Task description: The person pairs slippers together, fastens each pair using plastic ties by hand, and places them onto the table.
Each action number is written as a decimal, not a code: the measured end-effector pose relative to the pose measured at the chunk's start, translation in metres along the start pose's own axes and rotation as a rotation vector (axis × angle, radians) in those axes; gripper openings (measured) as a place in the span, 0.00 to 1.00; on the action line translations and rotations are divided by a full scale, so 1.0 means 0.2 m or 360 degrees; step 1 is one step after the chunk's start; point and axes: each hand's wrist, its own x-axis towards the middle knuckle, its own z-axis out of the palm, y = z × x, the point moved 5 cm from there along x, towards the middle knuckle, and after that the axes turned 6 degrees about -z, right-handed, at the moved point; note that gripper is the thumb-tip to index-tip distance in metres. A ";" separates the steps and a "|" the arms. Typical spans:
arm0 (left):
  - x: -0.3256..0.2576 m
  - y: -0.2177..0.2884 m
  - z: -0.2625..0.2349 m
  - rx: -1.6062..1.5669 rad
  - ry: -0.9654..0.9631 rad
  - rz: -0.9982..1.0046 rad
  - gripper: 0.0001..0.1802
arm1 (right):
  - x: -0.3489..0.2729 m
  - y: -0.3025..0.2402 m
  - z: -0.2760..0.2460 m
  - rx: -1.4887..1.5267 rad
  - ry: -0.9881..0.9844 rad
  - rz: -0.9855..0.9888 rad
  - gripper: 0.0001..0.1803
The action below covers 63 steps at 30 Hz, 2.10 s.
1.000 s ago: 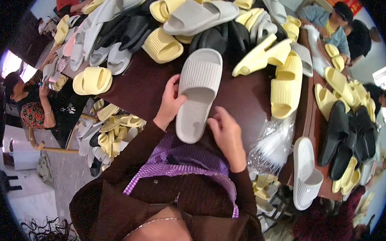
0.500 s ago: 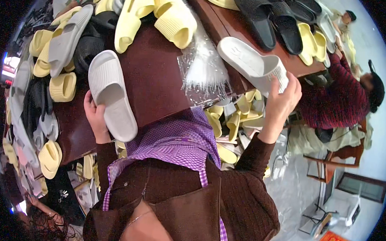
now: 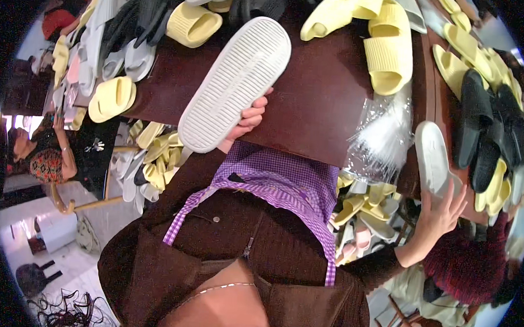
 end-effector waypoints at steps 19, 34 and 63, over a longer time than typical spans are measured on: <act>0.09 -0.08 0.04 -0.0149 -0.0333 -0.0368 0.33 | 0.09 -0.05 -0.27 0.1473 0.0836 0.0441 0.11; 0.03 -0.09 0.13 0.0134 -0.0431 -0.0281 0.31 | -0.11 -1.06 0.35 0.3168 0.0423 0.0059 0.26; -0.08 0.02 0.19 0.0871 0.0559 0.0006 0.25 | -0.07 -1.04 0.42 0.2117 0.0234 0.0056 0.20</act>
